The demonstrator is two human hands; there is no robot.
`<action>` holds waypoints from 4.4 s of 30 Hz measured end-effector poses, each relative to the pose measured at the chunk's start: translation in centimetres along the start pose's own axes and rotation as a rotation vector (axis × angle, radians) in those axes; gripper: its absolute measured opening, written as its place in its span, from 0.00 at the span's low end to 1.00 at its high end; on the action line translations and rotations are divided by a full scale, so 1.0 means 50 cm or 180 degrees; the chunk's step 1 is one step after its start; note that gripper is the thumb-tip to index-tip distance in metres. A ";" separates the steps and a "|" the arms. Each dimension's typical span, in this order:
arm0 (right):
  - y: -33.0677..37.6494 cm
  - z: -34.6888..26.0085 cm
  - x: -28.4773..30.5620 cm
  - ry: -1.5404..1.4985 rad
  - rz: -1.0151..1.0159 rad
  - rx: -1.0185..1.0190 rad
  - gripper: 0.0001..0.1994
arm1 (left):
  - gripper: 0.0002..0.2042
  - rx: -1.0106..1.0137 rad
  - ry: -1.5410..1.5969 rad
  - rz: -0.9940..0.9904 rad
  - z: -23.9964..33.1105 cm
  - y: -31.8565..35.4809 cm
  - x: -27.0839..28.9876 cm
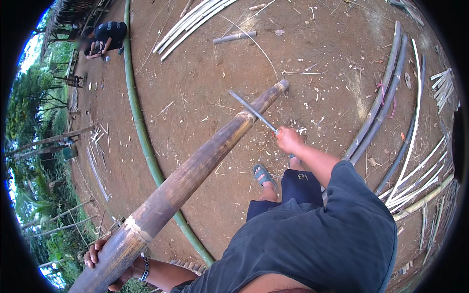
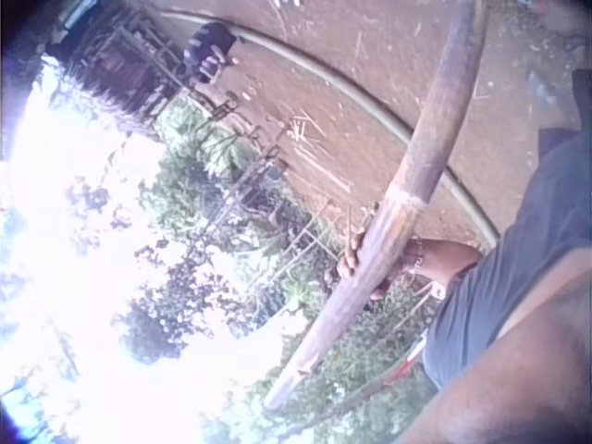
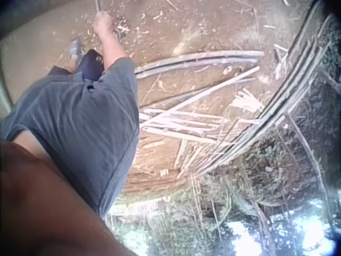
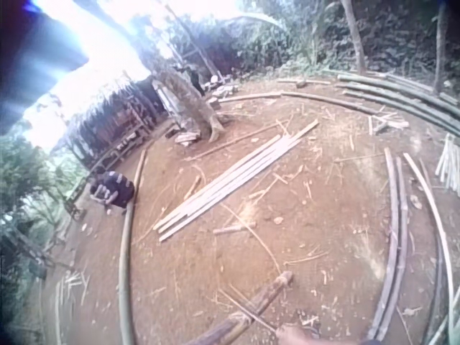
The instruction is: The person sharpens the end of a bamboo pole using a metal file, rotating the pole to smooth the surface. They then pick up a long bamboo strip and place it on the ground before continuing to file the pole's tip.
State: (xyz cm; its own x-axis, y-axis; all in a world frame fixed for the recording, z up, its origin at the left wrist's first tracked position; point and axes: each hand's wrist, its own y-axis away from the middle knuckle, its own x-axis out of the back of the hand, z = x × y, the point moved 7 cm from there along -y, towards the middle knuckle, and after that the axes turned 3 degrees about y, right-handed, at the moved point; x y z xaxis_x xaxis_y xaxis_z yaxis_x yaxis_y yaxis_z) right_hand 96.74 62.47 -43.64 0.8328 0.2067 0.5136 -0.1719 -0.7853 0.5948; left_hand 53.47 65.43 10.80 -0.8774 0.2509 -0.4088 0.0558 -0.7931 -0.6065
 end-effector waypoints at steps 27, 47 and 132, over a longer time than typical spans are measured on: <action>0.001 -0.076 0.057 0.0036 -0.0258 0.0688 0.21 | 0.47 -0.0155 -0.1063 0.0637 -0.035 0.004 -0.091; -0.050 0.002 0.023 -0.0496 0.0273 -0.0190 0.17 | 0.35 -0.0341 -0.1451 0.1651 -0.094 -0.013 -0.154; 0.115 0.026 0.087 -0.0526 0.0056 0.0158 0.23 | 0.40 -0.0339 -0.1290 0.0792 -0.096 -0.019 -0.178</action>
State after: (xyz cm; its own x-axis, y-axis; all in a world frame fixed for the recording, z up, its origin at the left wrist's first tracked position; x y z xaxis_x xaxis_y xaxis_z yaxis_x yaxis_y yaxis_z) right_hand 100.03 58.10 -38.79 0.9058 0.0970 0.4124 -0.1645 -0.8166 0.5533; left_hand 63.52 66.59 11.75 -0.9450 -0.1922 -0.2646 0.3173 -0.7351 -0.5992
